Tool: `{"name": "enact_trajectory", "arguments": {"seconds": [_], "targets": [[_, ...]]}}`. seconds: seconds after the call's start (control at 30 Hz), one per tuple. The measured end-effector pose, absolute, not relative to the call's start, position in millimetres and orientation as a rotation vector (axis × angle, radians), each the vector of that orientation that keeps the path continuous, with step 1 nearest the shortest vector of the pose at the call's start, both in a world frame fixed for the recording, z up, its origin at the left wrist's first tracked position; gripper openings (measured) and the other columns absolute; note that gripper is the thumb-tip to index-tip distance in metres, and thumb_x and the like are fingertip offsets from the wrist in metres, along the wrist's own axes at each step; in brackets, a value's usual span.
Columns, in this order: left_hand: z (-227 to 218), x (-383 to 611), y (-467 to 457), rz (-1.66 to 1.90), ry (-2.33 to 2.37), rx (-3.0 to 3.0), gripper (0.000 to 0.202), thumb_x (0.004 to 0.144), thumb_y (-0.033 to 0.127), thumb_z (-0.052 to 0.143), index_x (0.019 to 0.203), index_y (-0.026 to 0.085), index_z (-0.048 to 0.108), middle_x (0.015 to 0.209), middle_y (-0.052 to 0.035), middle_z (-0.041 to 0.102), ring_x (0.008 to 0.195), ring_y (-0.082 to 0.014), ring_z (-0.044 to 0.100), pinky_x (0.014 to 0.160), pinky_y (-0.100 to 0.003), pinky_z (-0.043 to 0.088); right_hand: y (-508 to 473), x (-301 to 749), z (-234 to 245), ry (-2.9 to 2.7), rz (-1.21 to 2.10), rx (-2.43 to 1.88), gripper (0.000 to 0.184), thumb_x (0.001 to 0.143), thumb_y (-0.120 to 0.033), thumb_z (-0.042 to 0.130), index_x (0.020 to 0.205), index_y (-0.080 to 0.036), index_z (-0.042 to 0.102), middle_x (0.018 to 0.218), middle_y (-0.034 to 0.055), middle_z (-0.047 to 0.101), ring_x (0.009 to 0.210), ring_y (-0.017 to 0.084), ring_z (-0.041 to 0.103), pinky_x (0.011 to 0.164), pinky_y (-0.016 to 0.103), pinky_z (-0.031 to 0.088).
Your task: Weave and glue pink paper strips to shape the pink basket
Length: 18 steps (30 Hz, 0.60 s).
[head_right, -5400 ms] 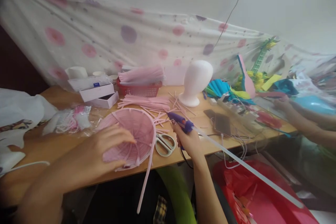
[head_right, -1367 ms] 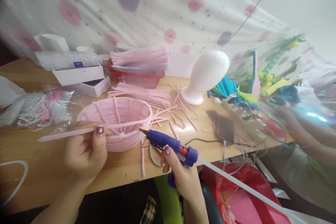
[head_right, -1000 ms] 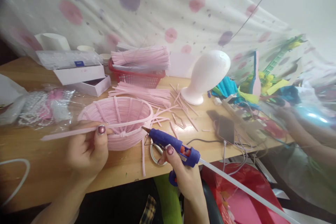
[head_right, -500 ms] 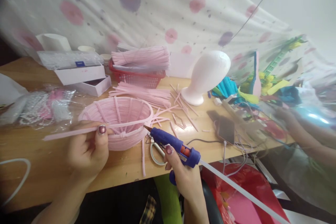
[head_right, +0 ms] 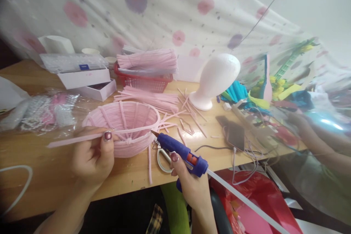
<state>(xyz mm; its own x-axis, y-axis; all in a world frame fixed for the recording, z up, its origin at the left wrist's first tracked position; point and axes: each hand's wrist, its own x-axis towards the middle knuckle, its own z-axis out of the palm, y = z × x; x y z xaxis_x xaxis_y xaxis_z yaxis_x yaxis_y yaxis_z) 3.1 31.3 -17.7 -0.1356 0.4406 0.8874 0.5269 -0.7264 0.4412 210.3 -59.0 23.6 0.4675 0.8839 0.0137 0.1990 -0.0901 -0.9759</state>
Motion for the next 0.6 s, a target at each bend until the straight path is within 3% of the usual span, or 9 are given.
{"name": "enact_trajectory", "arguments": {"seconds": [0.2,0.27,0.43,0.6], "targets": [[-19,2,32,-2.018,-1.156,-2.018,0.004,0.094,0.017,0.064,0.094,0.020,0.067,0.079,-0.0024,0.070,0.074,-0.0178,0.065,0.072,-0.034,0.050,-64,210,23,-1.029,0.697,-1.583,0.048,0.083,-0.063,0.074,0.065,-0.019,0.070,0.060,0.0023,0.059,0.052,0.015,0.047,0.048,0.027,0.038],[-21,2,32,-1.996,-1.163,-2.016,0.004,0.094,0.017,0.064,0.096,0.019,0.068,0.079,-0.0027,0.070,0.074,-0.0177,0.065,0.071,-0.033,0.050,-65,209,25,-1.085,0.605,-1.582,0.044,0.084,-0.061,0.073,0.072,-0.019,0.073,0.062,0.0019,0.059,0.054,0.015,0.049,0.049,0.027,0.041],[-23,4,34,-1.955,-1.150,-2.000,0.008,0.096,0.019,0.063,0.101,0.019,0.068,0.082,-0.0032,0.071,0.073,-0.0171,0.064,0.070,-0.032,0.050,-58,208,27,-1.182,0.345,-1.609,0.046,0.086,-0.059,0.071,0.065,-0.019,0.067,0.053,-0.0026,0.048,0.049,0.013,0.045,0.049,0.025,0.040],[-22,5,35,-1.949,-1.073,-1.993,0.007,0.094,0.016,0.063,0.099,0.020,0.067,0.081,-0.0032,0.072,0.071,-0.0175,0.063,0.074,-0.034,0.050,-52,204,25,-1.102,0.025,-1.684,0.043,0.088,-0.057,0.070,0.073,-0.017,0.073,0.054,-0.0011,0.056,0.050,0.013,0.050,0.050,0.026,0.040]]}}
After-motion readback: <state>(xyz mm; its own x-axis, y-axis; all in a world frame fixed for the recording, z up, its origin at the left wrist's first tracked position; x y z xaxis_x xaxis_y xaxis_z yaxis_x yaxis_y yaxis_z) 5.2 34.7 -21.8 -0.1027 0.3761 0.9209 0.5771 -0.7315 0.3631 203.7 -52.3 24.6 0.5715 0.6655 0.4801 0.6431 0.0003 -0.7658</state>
